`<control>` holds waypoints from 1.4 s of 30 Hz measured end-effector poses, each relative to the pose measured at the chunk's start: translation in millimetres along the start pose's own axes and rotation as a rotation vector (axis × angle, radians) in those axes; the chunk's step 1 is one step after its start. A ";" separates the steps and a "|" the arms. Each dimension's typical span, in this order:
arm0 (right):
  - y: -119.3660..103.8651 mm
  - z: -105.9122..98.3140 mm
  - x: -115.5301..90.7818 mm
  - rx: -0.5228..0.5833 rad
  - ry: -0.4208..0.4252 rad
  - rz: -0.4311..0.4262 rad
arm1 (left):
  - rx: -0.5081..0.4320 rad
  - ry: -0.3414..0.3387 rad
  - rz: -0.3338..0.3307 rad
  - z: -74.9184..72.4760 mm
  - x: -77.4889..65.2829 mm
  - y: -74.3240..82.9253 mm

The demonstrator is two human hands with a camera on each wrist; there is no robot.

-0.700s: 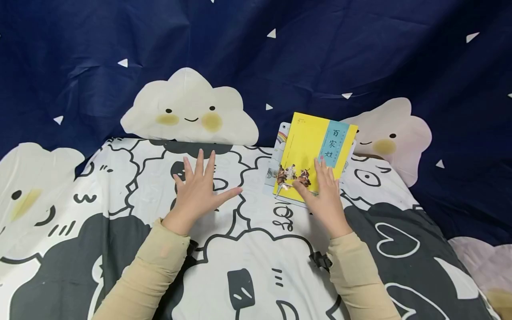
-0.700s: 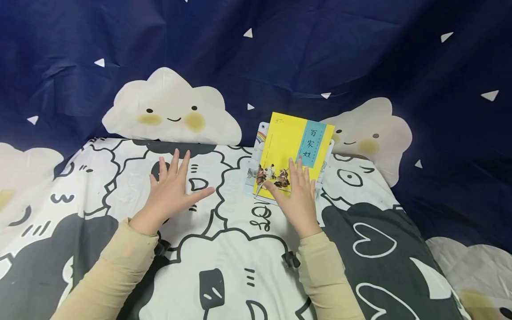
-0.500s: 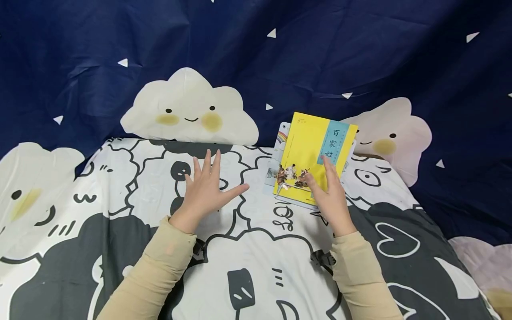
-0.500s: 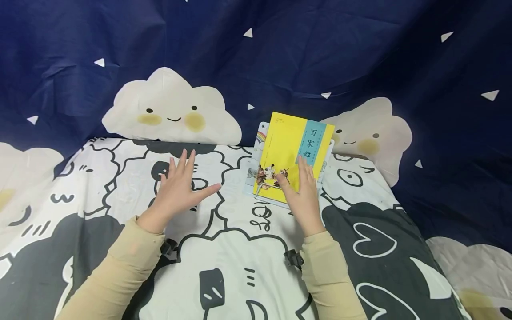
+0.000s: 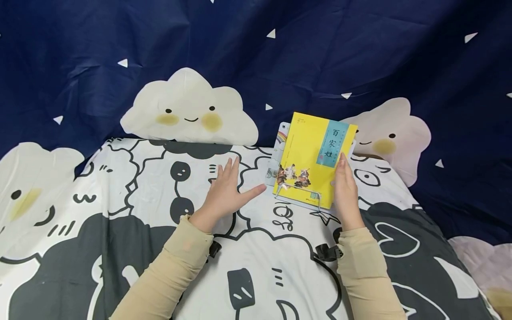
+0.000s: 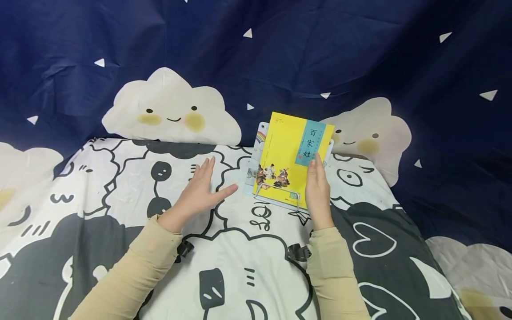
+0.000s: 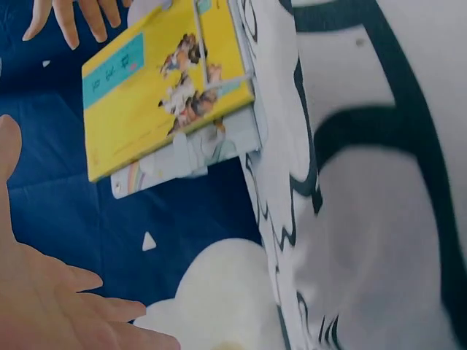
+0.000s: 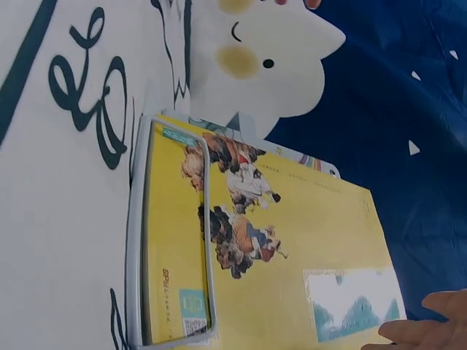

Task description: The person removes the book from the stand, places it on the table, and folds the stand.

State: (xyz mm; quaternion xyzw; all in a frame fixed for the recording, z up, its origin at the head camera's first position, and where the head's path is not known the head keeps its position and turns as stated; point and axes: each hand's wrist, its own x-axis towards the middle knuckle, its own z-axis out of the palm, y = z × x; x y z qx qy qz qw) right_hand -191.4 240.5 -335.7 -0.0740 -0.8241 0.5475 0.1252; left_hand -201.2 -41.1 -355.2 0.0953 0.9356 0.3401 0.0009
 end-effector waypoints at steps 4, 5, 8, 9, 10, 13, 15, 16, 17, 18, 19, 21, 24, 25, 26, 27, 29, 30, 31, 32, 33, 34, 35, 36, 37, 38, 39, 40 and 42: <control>2.5 -5.0 2.6 0.050 0.023 0.007 | -0.030 -0.031 0.010 8.9 1.3 4.6; 3.1 -6.2 3.2 0.056 0.033 0.011 | -0.046 -0.042 0.010 11.1 1.6 5.9; 4.8 -8.4 5.5 0.091 0.055 0.024 | -0.101 -0.087 0.005 17.9 2.2 9.4; 5.2 -8.7 6.2 0.109 0.061 0.029 | -0.122 -0.101 0.004 20.3 2.5 10.5; 5.6 -9.0 7.0 0.129 0.067 0.035 | -0.146 -0.114 0.007 22.7 3.0 11.5; 6.5 -10.0 10.2 0.205 0.083 0.061 | -0.230 -0.137 0.038 29.9 4.9 14.3; 7.2 -11.5 12.6 0.249 0.090 0.081 | -0.310 -0.146 0.085 34.6 7.4 16.1; 7.7 -12.6 13.6 0.269 0.090 0.089 | -0.347 -0.152 0.102 36.9 8.8 16.9; 8.3 -13.8 14.8 0.288 0.088 0.094 | -0.385 -0.158 0.122 39.0 10.4 17.9; 9.1 -14.9 15.8 0.304 0.084 0.098 | -0.412 -0.169 0.122 40.8 11.5 19.0; 9.9 -15.9 16.6 0.315 0.079 0.102 | -0.433 -0.180 0.115 42.8 12.5 20.1; 11.5 -17.1 17.7 0.331 0.068 0.108 | -0.452 -0.204 0.085 46.6 14.7 22.0; 13.9 -17.7 18.9 0.335 0.056 0.122 | -0.464 -0.230 0.039 52.0 17.6 24.6; 14.6 -17.5 19.1 0.331 0.055 0.126 | -0.472 -0.236 0.033 54.0 19.0 25.0; 15.2 -17.3 19.4 0.328 0.055 0.129 | -0.481 -0.244 0.029 55.5 20.3 25.6; 15.7 -17.1 19.8 0.327 0.053 0.130 | -0.486 -0.253 0.021 56.9 21.4 26.2; 16.5 -16.7 20.3 0.320 0.051 0.133 | -0.497 -0.271 0.006 59.4 23.5 27.7; 16.6 -16.5 20.5 0.319 0.049 0.134 | -0.495 -0.282 -0.008 60.4 24.4 28.3; 16.8 -16.2 20.7 0.315 0.048 0.135 | -0.496 -0.292 -0.021 61.3 25.2 29.0; 17.0 -15.8 20.8 0.314 0.047 0.137 | -0.496 -0.301 -0.028 62.1 26.0 29.9; 17.1 -15.3 20.7 0.311 0.046 0.141 | -0.497 -0.307 -0.036 63.1 26.7 30.5; 17.2 -14.9 20.6 0.305 0.047 0.146 | -0.501 -0.311 -0.041 64.1 27.4 31.1; 17.4 -14.4 20.5 0.302 0.047 0.148 | -0.508 -0.313 -0.041 65.0 28.2 31.6; 17.5 -14.0 20.4 0.299 0.048 0.150 | -0.519 -0.315 -0.040 66.1 29.0 32.1; 17.7 -13.6 20.2 0.291 0.050 0.153 | -0.535 -0.316 -0.038 67.2 29.7 32.8; 17.9 -13.2 20.0 0.287 0.051 0.154 | -0.553 -0.317 -0.035 68.4 30.5 33.4; 18.1 -13.0 19.8 0.282 0.051 0.154 | -0.568 -0.318 -0.035 69.7 31.2 33.9; 18.3 -12.9 19.8 0.280 0.051 0.152 | -0.582 -0.318 -0.035 70.8 31.9 34.4; 18.7 -12.7 19.8 0.280 0.047 0.150 | -0.609 -0.318 -0.039 72.9 32.7 35.1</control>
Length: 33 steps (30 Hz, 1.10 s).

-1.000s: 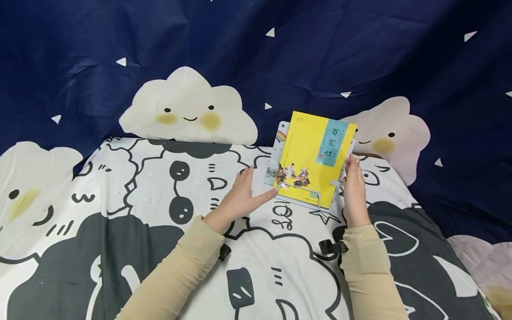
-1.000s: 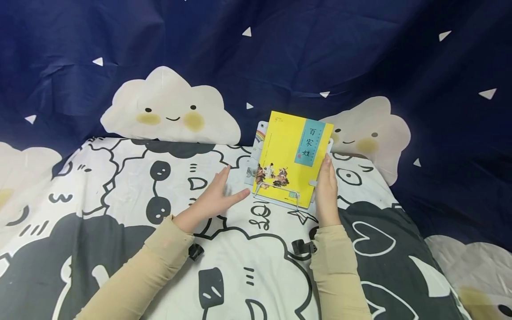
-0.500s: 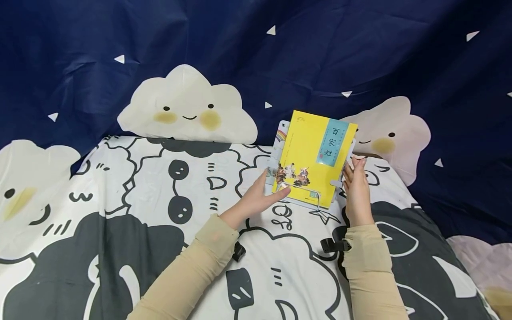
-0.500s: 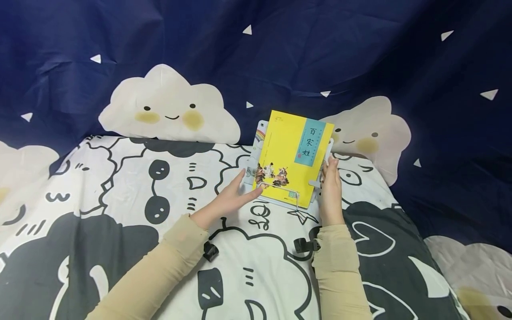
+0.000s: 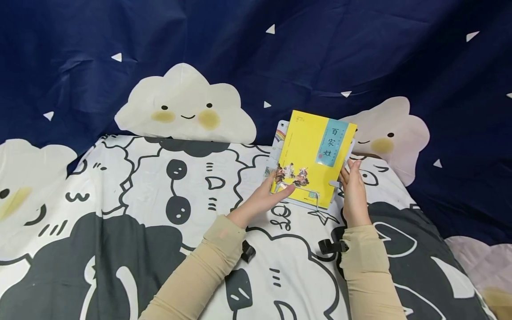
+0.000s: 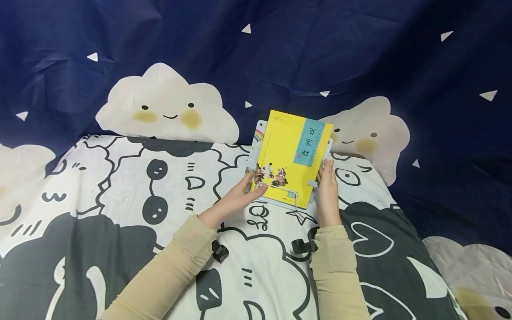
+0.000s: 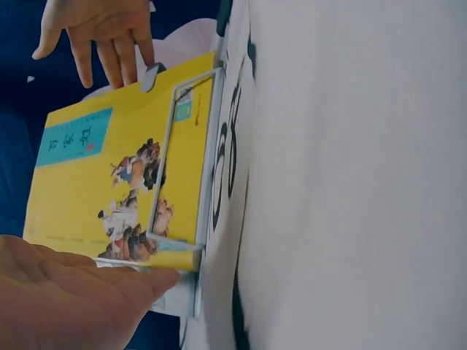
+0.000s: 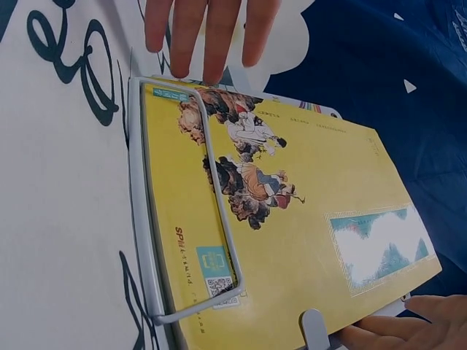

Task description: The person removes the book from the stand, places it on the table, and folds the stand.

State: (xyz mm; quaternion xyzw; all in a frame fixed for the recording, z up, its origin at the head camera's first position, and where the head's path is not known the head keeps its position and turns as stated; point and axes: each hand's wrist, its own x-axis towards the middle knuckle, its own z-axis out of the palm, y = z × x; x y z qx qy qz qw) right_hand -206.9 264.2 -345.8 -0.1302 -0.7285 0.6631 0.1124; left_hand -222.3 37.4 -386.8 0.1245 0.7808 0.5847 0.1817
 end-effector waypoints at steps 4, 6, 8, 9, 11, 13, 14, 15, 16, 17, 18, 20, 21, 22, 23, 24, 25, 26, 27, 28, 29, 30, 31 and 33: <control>0.3 -0.3 0.8 0.005 -0.008 -0.003 | -0.020 0.006 -0.006 2.5 1.9 -1.0; 0.1 0.1 0.4 0.001 -0.005 0.000 | -0.029 0.009 -0.003 3.4 2.2 -1.5; -0.5 0.4 -0.3 -0.011 0.004 0.005 | -0.035 0.015 -0.001 4.1 2.6 -1.7; -0.9 0.6 -0.7 -0.019 0.008 0.010 | -0.039 0.017 -0.001 4.5 2.9 -1.9; -1.6 1.0 -1.3 -0.034 0.016 0.019 | -0.041 0.019 -0.007 4.8 3.3 -2.5; -1.9 1.6 -1.3 -0.039 0.019 0.023 | -0.044 0.016 -0.013 4.9 3.5 -3.4; -1.9 1.8 -1.2 -0.039 0.018 0.024 | -0.047 0.013 -0.013 4.9 3.6 -3.7; -1.8 2.2 -1.2 -0.040 0.019 0.023 | -0.052 0.009 -0.010 4.7 3.4 -4.2; -1.6 2.5 -1.1 -0.036 0.021 0.020 | -0.057 0.007 -0.004 4.6 3.3 -4.4; -1.4 2.8 -1.2 -0.033 0.024 0.017 | -0.063 0.004 0.001 4.5 3.2 -4.9; -1.1 3.1 -1.3 -0.030 0.029 0.016 | -0.067 0.002 0.006 4.4 3.1 -5.1; -0.5 3.6 -1.4 -0.026 0.042 0.013 | -0.078 -0.003 0.017 4.1 2.8 -5.4; -0.2 3.7 -1.4 -0.024 0.048 0.012 | -0.084 -0.005 0.018 3.9 2.6 -5.5; 0.1 3.8 -1.5 -0.019 0.053 0.010 | -0.086 -0.005 0.021 3.8 2.2 -5.4; 0.4 4.0 -1.4 -0.018 0.057 0.008 | -0.086 -0.005 0.018 3.5 1.7 -5.3; 0.6 4.1 -1.3 -0.015 0.059 0.004 | -0.086 -0.005 0.017 3.2 1.4 -4.7; 0.9 4.1 -1.2 -0.012 0.059 0.001 | -0.087 -0.006 0.014 2.9 1.2 -4.4; 1.2 4.0 -0.9 -0.008 0.058 -0.003 | -0.085 -0.005 0.011 2.6 1.1 -4.1; 1.4 3.9 -0.7 -0.003 0.056 -0.006 | -0.087 -0.004 0.011 2.3 1.0 -3.9; 1.8 3.7 -0.4 0.003 0.057 -0.009 | -0.092 -0.004 0.008 2.0 0.8 -3.7; 2.1 3.4 -0.1 0.007 0.057 -0.011 | -0.098 -0.007 0.008 1.8 1.1 -4.0; 2.5 3.2 0.1 0.012 0.058 -0.013 | -0.107 -0.011 0.009 1.6 1.5 -4.2; 2.9 2.9 0.3 0.018 0.060 -0.014 | -0.120 -0.016 0.009 1.4 1.9 -4.7; 3.6 2.6 0.9 0.029 0.065 -0.017 | -0.151 -0.025 0.010 1.3 2.9 -6.3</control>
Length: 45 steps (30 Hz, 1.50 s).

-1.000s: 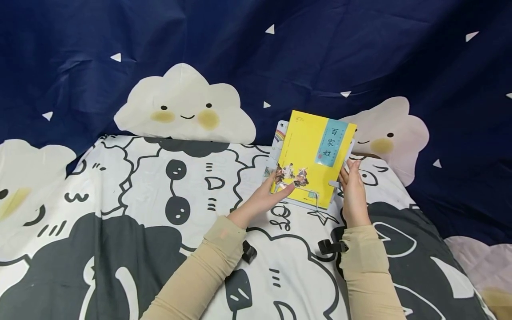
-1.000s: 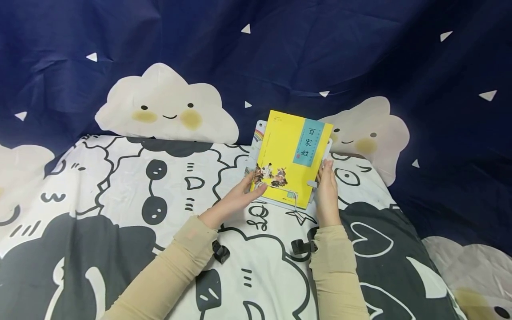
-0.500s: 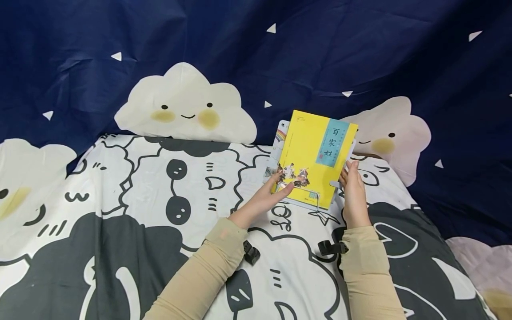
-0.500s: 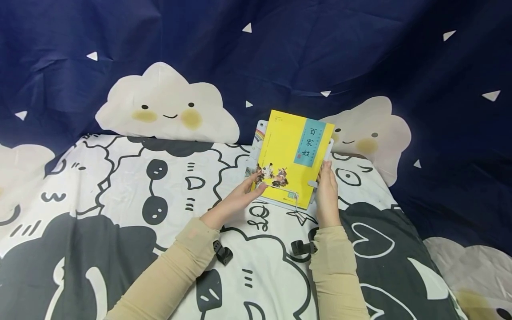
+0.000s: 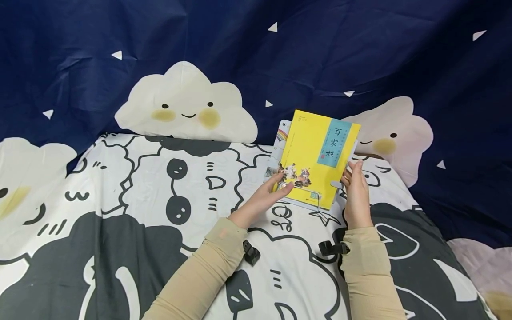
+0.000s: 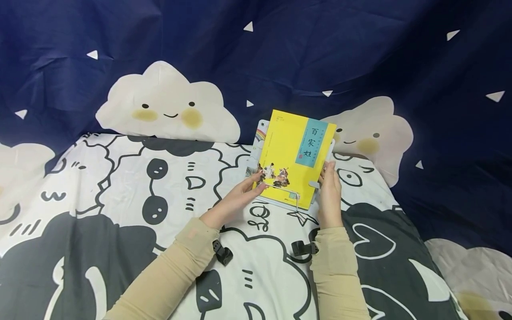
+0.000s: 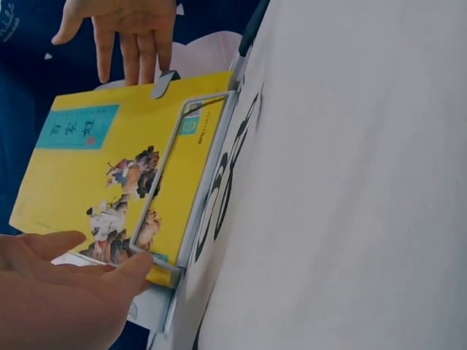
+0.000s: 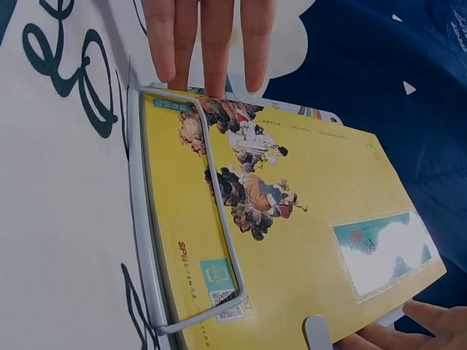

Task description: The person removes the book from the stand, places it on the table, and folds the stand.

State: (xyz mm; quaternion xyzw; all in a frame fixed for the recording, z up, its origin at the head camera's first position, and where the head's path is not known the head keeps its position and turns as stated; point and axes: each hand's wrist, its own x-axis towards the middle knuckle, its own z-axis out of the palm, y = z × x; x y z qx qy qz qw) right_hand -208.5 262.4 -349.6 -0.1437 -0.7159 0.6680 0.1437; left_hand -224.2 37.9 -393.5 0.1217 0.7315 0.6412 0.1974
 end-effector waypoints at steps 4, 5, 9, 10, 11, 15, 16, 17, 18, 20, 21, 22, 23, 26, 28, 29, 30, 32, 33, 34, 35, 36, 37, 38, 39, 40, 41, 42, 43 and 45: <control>0.8 -0.3 0.5 0.020 0.010 -0.005 | -0.055 -0.017 -0.006 0.2 0.7 -2.8; 0.9 -0.4 0.7 0.024 0.012 -0.003 | -0.068 -0.019 -0.006 0.3 0.6 -3.4; 1.5 -1.0 1.0 0.034 0.024 0.002 | -0.142 -0.023 -0.016 0.1 -0.4 -4.6; 1.7 -1.2 1.0 0.034 0.026 0.005 | -0.162 -0.023 -0.020 -0.1 -0.5 -4.7; 1.9 -1.4 1.0 0.036 0.027 0.006 | -0.184 -0.022 -0.026 -0.2 -0.3 -4.8; 3.1 -1.4 1.4 0.039 0.035 0.006 | -0.238 -0.019 -0.048 0.1 1.5 -5.2; 3.4 -1.2 1.6 0.040 0.037 0.005 | -0.242 -0.018 -0.052 0.4 2.3 -5.4; 3.6 -1.0 1.7 0.043 0.040 0.003 | -0.240 -0.014 -0.056 0.6 3.0 -5.7; 3.9 -0.7 1.8 0.044 0.043 0.001 | -0.237 -0.011 -0.060 0.9 3.6 -5.9; 4.0 0.2 1.9 0.041 0.046 -0.009 | -0.229 -0.004 -0.066 1.4 4.5 -6.0; 4.1 0.5 1.9 0.038 0.047 -0.012 | -0.227 0.000 -0.069 1.5 4.9 -6.3; 4.1 0.8 1.9 0.033 0.047 -0.014 | -0.222 0.003 -0.074 1.8 4.6 -6.1; 3.9 1.3 1.8 0.027 0.049 -0.014 | -0.217 0.005 -0.076 2.0 4.4 -5.9; 3.2 2.0 1.0 0.013 0.048 -0.014 | -0.204 0.006 -0.070 2.4 3.3 -4.9; 2.2 2.5 0.3 0.026 0.040 -0.015 | -0.192 0.006 -0.060 2.6 2.4 -4.3; 1.8 2.7 0.1 0.040 0.031 -0.020 | -0.187 0.004 -0.053 2.5 2.4 -4.4; 1.4 2.9 0.0 0.053 0.021 -0.023 | -0.185 0.004 -0.047 2.4 2.3 -4.5; 0.9 3.3 0.0 0.081 0.004 -0.027 | -0.182 0.004 -0.033 2.1 2.4 -4.5; 0.8 3.4 0.0 0.095 -0.005 -0.031 | -0.182 0.003 -0.027 2.0 2.5 -4.4; 0.7 3.5 0.1 0.104 -0.009 -0.031 | -0.186 0.002 -0.022 1.7 2.6 -4.1; 0.6 3.6 0.2 0.109 -0.010 -0.032 | -0.186 0.002 -0.020 1.5 2.6 -3.5; 0.4 3.7 0.1 0.112 -0.007 -0.031 | -0.187 0.005 -0.017 1.2 2.4 -2.4; 0.2 3.7 0.1 0.116 -0.005 -0.031 | -0.187 0.007 -0.016 1.0 2.1 -1.3; 0.0 3.8 0.1 0.119 -0.001 -0.033 | -0.187 0.008 -0.017 0.8 1.8 -0.4; -0.3 3.9 0.0 0.122 0.002 -0.033 | -0.185 0.010 -0.016 0.8 1.3 0.8; -0.8 4.1 0.0 0.124 0.006 -0.033 | -0.182 0.011 -0.016 0.7 0.9 1.7; -1.1 4.3 0.0 0.126 0.008 -0.034 | -0.177 0.012 -0.017 0.7 0.5 2.5; -1.3 4.4 0.0 0.129 0.010 -0.033 | -0.175 0.013 -0.019 0.7 -0.1 3.1; -1.5 4.5 -0.1 0.132 0.012 -0.033 | -0.175 0.013 -0.019 0.8 -0.5 3.5; -1.6 4.7 -0.2 0.135 0.014 -0.032 | -0.178 0.014 -0.023 1.0 -1.4 4.4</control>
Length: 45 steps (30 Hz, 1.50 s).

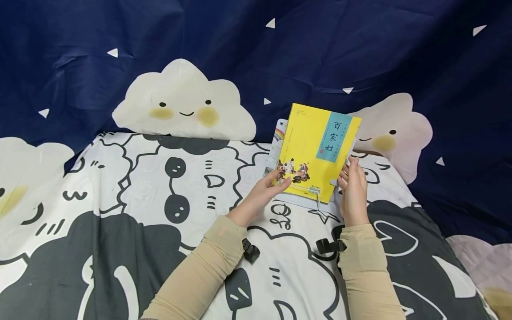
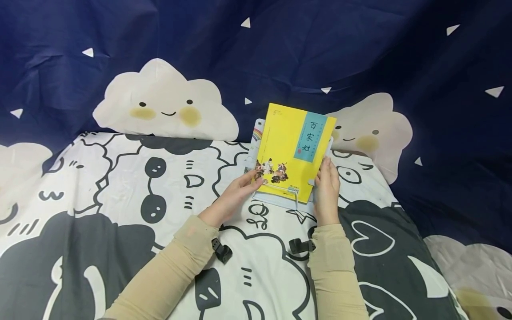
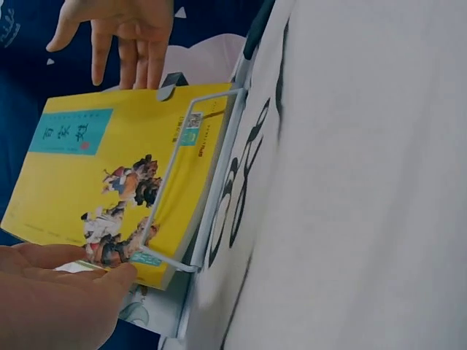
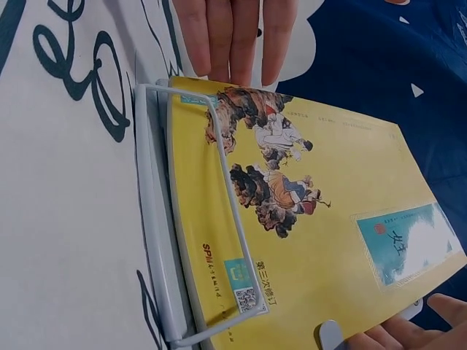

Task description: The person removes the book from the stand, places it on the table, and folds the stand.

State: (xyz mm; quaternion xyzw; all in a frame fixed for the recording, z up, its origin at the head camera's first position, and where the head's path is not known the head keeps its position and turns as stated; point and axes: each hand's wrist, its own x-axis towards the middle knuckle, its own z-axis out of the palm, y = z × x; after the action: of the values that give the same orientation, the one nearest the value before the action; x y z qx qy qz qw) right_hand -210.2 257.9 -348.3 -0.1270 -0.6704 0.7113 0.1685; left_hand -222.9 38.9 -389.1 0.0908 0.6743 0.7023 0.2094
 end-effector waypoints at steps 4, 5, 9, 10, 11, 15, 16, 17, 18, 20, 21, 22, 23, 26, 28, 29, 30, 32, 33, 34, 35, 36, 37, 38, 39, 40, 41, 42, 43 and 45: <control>0.2 0.2 -0.5 0.010 -0.007 -0.009 | -0.017 0.014 -0.004 0.5 -1.8 2.7; 0.4 0.4 -0.5 0.013 -0.011 -0.010 | -0.016 0.020 -0.005 0.5 -2.5 3.6; 1.3 1.3 -0.4 0.024 -0.037 -0.013 | 0.005 0.048 -0.010 0.0 -5.9 8.2; 1.7 1.6 -0.4 0.029 -0.045 -0.013 | 0.015 0.054 -0.013 -0.5 -6.8 9.5; 1.9 2.0 -0.5 0.036 -0.053 -0.013 | 0.024 0.060 -0.012 -1.0 -7.6 10.8; 3.1 3.5 -1.6 0.073 -0.079 -0.030 | 0.052 0.080 0.017 -3.3 -9.6 15.9; 3.2 3.9 -2.2 0.081 -0.082 -0.035 | 0.056 0.085 0.025 -3.7 -9.7 17.0; 3.3 4.3 -2.9 0.090 -0.085 -0.043 | 0.057 0.091 0.038 -4.2 -10.2 18.0; 3.3 4.7 -3.6 0.098 -0.087 -0.052 | 0.058 0.096 0.054 -4.6 -10.3 18.7; 2.9 5.7 -5.1 0.102 -0.087 -0.072 | 0.056 0.106 0.084 -5.1 -10.2 19.5; 2.6 6.2 -5.9 0.106 -0.086 -0.081 | 0.062 0.114 0.102 -5.4 -9.9 19.6; 2.1 6.8 -6.6 0.113 -0.087 -0.090 | 0.067 0.125 0.119 -5.7 -9.3 19.2; 1.7 7.4 -7.4 0.119 -0.085 -0.099 | 0.069 0.135 0.137 -6.1 -8.7 18.5; 0.2 9.6 -9.0 0.138 -0.080 -0.118 | 0.100 0.181 0.182 -7.6 -6.7 15.8; -0.9 11.5 -9.9 0.152 -0.080 -0.126 | 0.118 0.211 0.198 -9.0 -5.3 13.4; -1.5 12.5 -10.2 0.154 -0.078 -0.131 | 0.136 0.228 0.208 -9.8 -4.5 12.4; -2.2 13.5 -10.7 0.155 -0.078 -0.134 | 0.160 0.245 0.215 -10.6 -3.9 11.5; -3.2 15.6 -11.6 0.151 -0.081 -0.143 | 0.195 0.275 0.234 -12.2 -2.2 9.4; -3.6 16.6 -12.1 0.148 -0.083 -0.145 | 0.208 0.288 0.244 -13.0 -1.3 8.3; -3.9 17.4 -12.9 0.147 -0.084 -0.148 | 0.221 0.304 0.253 -13.8 -0.6 7.5; -3.9 17.9 -13.6 0.147 -0.085 -0.152 | 0.229 0.318 0.265 -14.6 -0.1 6.7; -4.0 18.5 -14.5 0.148 -0.088 -0.156 | 0.233 0.334 0.276 -15.3 0.2 6.1; -3.9 19.2 -15.3 0.151 -0.092 -0.160 | 0.236 0.351 0.289 -16.1 0.3 5.5; -3.9 19.7 -16.1 0.150 -0.094 -0.163 | 0.240 0.368 0.302 -16.9 0.4 5.1; -4.0 20.2 -17.0 0.155 -0.099 -0.167 | 0.247 0.386 0.317 -17.6 -0.1 4.9; -4.0 20.8 -17.9 0.159 -0.102 -0.174 | 0.257 0.406 0.333 -18.4 -0.7 5.0; -4.1 21.5 -18.7 0.162 -0.105 -0.180 | 0.262 0.424 0.349 -19.1 -1.2 5.2; -4.4 22.1 -19.6 0.161 -0.108 -0.187 | 0.268 0.442 0.367 -19.9 -1.8 5.6; -4.6 22.8 -20.4 0.163 -0.112 -0.192 | 0.272 0.458 0.378 -20.5 -2.0 6.1; -5.6 24.3 -22.1 0.165 -0.115 -0.202 | 0.268 0.488 0.388 -21.4 -2.6 7.6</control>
State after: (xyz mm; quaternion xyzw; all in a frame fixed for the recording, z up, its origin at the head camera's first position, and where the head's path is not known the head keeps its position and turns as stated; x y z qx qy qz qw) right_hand -199.5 227.0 -342.1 -0.0035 -0.6275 0.7496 0.2106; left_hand -230.6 18.3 -382.8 0.0733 0.7610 0.6353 -0.1093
